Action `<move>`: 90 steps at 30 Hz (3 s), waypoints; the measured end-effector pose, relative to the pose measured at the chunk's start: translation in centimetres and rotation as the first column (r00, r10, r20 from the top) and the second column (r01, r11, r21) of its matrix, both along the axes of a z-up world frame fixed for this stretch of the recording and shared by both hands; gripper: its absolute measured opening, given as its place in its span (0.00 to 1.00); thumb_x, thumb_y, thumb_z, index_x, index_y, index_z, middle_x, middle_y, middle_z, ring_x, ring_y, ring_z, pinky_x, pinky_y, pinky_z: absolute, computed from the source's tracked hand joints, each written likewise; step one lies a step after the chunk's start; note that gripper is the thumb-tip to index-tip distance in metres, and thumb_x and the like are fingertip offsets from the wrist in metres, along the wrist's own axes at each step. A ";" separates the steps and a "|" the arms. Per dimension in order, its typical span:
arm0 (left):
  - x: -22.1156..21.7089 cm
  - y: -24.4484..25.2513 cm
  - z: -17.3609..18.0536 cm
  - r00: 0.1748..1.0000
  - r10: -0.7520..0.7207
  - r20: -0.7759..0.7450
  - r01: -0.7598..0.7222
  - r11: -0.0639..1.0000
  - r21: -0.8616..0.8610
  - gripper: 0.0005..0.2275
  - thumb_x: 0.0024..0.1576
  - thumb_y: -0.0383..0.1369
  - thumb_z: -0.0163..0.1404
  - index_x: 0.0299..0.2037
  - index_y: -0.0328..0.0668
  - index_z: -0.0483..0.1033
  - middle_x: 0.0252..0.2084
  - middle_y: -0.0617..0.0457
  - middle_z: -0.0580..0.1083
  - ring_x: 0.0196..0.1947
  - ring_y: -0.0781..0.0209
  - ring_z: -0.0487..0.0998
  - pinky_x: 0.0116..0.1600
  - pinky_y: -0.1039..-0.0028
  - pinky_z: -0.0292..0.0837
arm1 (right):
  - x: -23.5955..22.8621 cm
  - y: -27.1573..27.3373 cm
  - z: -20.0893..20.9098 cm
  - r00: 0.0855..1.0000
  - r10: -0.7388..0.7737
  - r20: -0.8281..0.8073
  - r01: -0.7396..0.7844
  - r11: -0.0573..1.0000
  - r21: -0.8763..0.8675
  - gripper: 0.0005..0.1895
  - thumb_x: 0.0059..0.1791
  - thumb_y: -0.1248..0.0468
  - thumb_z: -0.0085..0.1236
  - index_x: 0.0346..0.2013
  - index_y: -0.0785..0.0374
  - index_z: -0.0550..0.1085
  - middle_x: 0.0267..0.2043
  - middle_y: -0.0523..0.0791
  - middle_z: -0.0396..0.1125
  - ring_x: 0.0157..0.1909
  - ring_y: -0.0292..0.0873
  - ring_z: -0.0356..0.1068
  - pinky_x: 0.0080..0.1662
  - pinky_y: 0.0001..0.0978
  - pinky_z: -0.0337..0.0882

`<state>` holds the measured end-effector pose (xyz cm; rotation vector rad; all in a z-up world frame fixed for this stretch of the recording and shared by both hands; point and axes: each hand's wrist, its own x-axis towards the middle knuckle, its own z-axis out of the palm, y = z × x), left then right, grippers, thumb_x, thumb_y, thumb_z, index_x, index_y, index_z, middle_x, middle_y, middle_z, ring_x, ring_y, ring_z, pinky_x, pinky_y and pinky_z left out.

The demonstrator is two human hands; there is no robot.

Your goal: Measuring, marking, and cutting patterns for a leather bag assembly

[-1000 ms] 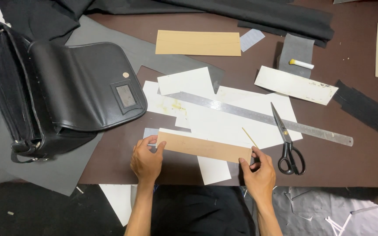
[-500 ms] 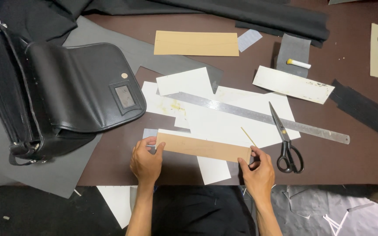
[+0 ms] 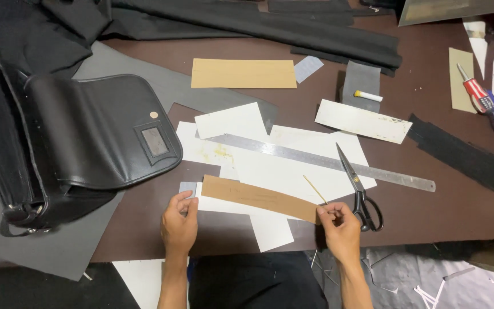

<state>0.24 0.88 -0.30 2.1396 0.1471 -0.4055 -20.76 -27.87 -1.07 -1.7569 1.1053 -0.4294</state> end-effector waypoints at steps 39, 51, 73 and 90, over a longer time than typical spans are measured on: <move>-0.2 4.5 -0.6 0.967 0.216 -0.135 -0.221 0.975 -0.023 0.16 0.55 0.36 0.58 0.52 0.42 0.82 0.41 0.49 0.83 0.36 0.60 0.84 0.44 0.73 0.75 | 30.1 -2.7 -0.4 0.599 0.767 -0.230 -0.745 0.428 -0.512 0.36 0.50 0.46 0.56 0.64 0.66 0.66 0.65 0.52 0.63 0.67 0.58 0.59 0.63 0.55 0.59; 1.7 7.3 -2.7 0.944 0.316 -0.100 -0.327 0.936 -0.133 0.14 0.57 0.28 0.56 0.52 0.34 0.81 0.40 0.44 0.82 0.35 0.60 0.80 0.42 0.70 0.77 | 27.2 -0.4 -0.7 0.509 0.856 -0.089 -0.681 0.337 -0.650 0.26 0.50 0.48 0.63 0.56 0.59 0.73 0.55 0.44 0.70 0.59 0.49 0.68 0.66 0.59 0.60; 16.6 1.6 7.3 0.979 0.160 0.124 -0.056 0.804 -0.593 0.08 0.58 0.24 0.53 0.46 0.31 0.76 0.43 0.45 0.79 0.41 0.60 0.79 0.42 0.73 0.75 | 39.7 -10.0 -3.7 0.652 0.684 -0.328 -0.688 0.352 -0.634 0.22 0.56 0.61 0.42 0.65 0.60 0.68 0.71 0.51 0.61 0.69 0.58 0.59 0.63 0.54 0.61; 31.3 -10.4 1.0 0.999 0.019 0.047 0.002 0.917 -0.400 0.11 0.57 0.22 0.54 0.49 0.28 0.78 0.39 0.43 0.77 0.35 0.58 0.80 0.41 0.71 0.82 | 28.9 -9.6 0.7 0.972 0.139 0.190 -0.199 0.915 0.350 0.21 0.45 0.70 0.64 0.53 0.68 0.75 0.36 0.47 0.77 0.34 0.38 0.74 0.35 0.26 0.76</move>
